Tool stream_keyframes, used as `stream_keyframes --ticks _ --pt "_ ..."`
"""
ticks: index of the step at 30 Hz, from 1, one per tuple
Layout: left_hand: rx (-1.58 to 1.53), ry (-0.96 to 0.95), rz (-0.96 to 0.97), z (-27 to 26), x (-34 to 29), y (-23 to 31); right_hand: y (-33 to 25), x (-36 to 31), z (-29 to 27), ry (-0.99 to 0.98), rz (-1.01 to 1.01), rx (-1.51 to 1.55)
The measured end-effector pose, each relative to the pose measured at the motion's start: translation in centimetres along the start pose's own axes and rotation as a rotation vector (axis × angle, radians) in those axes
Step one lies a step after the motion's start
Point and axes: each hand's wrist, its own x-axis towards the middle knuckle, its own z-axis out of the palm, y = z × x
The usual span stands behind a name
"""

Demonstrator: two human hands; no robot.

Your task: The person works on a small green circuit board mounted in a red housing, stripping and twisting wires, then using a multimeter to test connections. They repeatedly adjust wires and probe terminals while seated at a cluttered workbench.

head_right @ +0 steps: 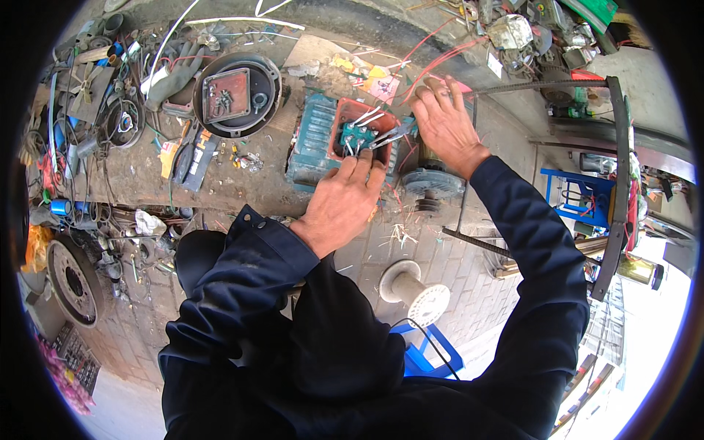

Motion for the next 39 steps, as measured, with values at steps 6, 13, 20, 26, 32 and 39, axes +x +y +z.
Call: stream_keyframes --ticks 6,13,20,26,32,39 --pt "-0.044 -0.002 0.002 0.2 -0.2 -0.1 -1.4 -1.4 -2.8 -0.335 0.122 0.233" --pt "-0.044 0.038 0.000 0.6 -0.2 0.0 -8.1 -2.0 -9.6 -0.799 0.547 0.569" --pt "-0.072 0.033 -0.004 0.6 0.0 -0.2 -4.5 -2.9 -8.4 -0.505 0.302 0.518" --pt "-0.068 0.028 -0.003 0.4 -0.1 -0.1 -1.8 -3.4 -4.2 -0.271 0.104 0.455" --pt "-0.078 0.017 -0.002 0.3 -0.1 -0.2 -2.0 -1.5 -6.0 -0.415 0.160 0.494" --pt "-0.066 0.033 -0.003 0.3 0.0 0.0 -6.5 -2.2 -10.2 -0.668 0.475 0.569"
